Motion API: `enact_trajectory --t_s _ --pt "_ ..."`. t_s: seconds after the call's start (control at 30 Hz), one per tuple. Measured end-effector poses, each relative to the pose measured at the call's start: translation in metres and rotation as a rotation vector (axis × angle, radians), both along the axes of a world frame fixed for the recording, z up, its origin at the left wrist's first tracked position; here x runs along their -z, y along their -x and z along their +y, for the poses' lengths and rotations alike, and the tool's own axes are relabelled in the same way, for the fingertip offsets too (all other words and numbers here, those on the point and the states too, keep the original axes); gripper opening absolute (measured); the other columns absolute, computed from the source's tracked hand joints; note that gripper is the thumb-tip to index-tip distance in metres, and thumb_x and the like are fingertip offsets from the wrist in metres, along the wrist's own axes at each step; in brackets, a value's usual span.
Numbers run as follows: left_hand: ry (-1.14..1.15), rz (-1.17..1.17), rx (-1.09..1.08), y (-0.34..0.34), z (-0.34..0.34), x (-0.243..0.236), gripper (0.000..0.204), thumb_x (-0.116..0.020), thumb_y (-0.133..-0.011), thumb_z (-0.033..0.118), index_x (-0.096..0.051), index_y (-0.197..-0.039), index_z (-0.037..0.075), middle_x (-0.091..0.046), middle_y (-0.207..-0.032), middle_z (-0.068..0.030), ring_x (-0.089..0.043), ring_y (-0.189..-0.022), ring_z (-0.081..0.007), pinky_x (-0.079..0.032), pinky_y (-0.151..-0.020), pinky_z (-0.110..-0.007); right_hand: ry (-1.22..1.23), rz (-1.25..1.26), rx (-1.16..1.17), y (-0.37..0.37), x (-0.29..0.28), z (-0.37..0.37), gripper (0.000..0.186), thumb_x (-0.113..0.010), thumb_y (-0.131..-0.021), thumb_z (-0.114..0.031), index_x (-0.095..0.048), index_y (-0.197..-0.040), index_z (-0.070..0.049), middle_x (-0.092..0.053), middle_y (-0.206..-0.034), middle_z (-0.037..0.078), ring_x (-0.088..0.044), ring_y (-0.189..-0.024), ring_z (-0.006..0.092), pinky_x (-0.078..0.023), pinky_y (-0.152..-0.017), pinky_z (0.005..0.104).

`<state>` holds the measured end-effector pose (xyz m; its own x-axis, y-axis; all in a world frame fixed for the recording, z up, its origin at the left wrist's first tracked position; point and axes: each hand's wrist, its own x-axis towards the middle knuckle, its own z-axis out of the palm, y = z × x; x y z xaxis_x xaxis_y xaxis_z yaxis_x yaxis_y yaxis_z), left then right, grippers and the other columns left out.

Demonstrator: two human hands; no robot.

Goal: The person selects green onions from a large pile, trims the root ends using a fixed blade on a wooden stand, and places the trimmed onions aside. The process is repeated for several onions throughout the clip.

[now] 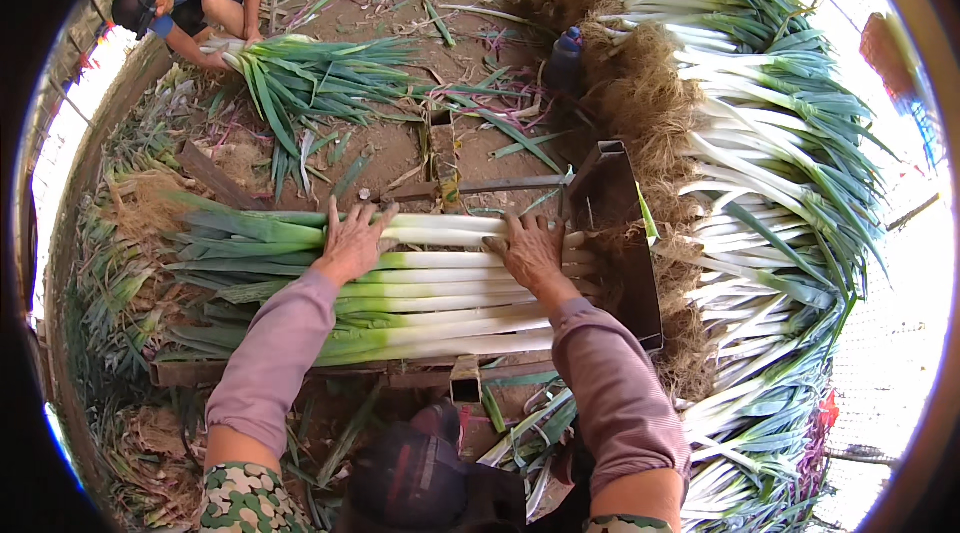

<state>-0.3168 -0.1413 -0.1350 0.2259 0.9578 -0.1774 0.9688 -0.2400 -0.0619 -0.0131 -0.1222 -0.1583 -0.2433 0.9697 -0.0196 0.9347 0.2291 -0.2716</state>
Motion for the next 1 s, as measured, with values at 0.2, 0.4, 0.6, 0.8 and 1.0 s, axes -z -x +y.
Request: enact_trajectory --t_s 0.2,0.4,0.6,0.8,1.0 --pt "0.002 -0.119 -0.074 -0.006 -0.036 0.004 0.057 -0.043 -0.095 0.048 -0.035 -0.145 0.020 -0.045 -0.134 -0.0158 -0.038 -0.128 -0.0303 -0.013 -0.107 -0.062 -0.083 0.030 -0.028 -0.005 0.006 -0.018 0.052 -0.053 -0.086 -0.057 -0.057 -0.120 -0.017 -0.058 -0.116 0.011 -0.050 -0.114 0.0282 -0.020 -0.105 0.0520" --pt "-0.042 -0.031 -0.106 -0.025 -0.033 0.009 0.061 -0.038 -0.096 0.052 -0.037 -0.144 0.014 -0.043 -0.138 -0.0166 -0.036 -0.131 -0.0319 -0.011 -0.109 -0.062 -0.266 0.022 -0.038 0.000 0.008 -0.019 0.044 -0.055 -0.085 -0.053 -0.061 -0.113 -0.019 -0.061 -0.101 0.007 -0.055 -0.102 0.0231 -0.025 -0.100 0.0459" --pt "-0.220 -0.176 -0.122 -0.081 -0.036 0.042 0.062 -0.040 -0.095 0.050 -0.035 -0.144 0.012 -0.037 -0.140 -0.0196 -0.028 -0.134 -0.0372 -0.006 -0.112 -0.059 -0.038 0.085 -0.051 -0.008 -0.030 -0.020 0.049 -0.060 -0.086 -0.037 -0.051 -0.129 -0.017 -0.049 -0.128 0.015 -0.047 -0.122 0.0308 -0.023 -0.105 0.0594" --pt "-0.194 -0.198 -0.164 -0.093 -0.039 0.028 0.059 -0.042 -0.095 0.047 -0.037 -0.144 0.015 -0.038 -0.140 -0.0179 -0.028 -0.135 -0.0379 -0.005 -0.112 -0.057 -0.445 -0.742 -0.065 -0.090 -0.089 -0.015 0.025 -0.054 -0.084 -0.020 -0.072 -0.099 -0.010 -0.052 -0.131 0.010 -0.040 -0.128 0.0258 -0.013 -0.109 0.0656" --pt "-0.223 -0.191 -0.181 -0.082 -0.040 0.031 0.058 -0.042 -0.095 0.047 -0.037 -0.144 0.017 -0.038 -0.141 -0.0173 -0.027 -0.136 -0.0374 -0.006 -0.113 -0.057 -0.183 -0.313 -0.250 -0.126 -0.133 -0.015 0.014 -0.057 -0.081 -0.017 -0.069 -0.084 -0.012 -0.058 -0.105 0.006 -0.052 -0.113 0.0235 -0.042 -0.095 0.0463"
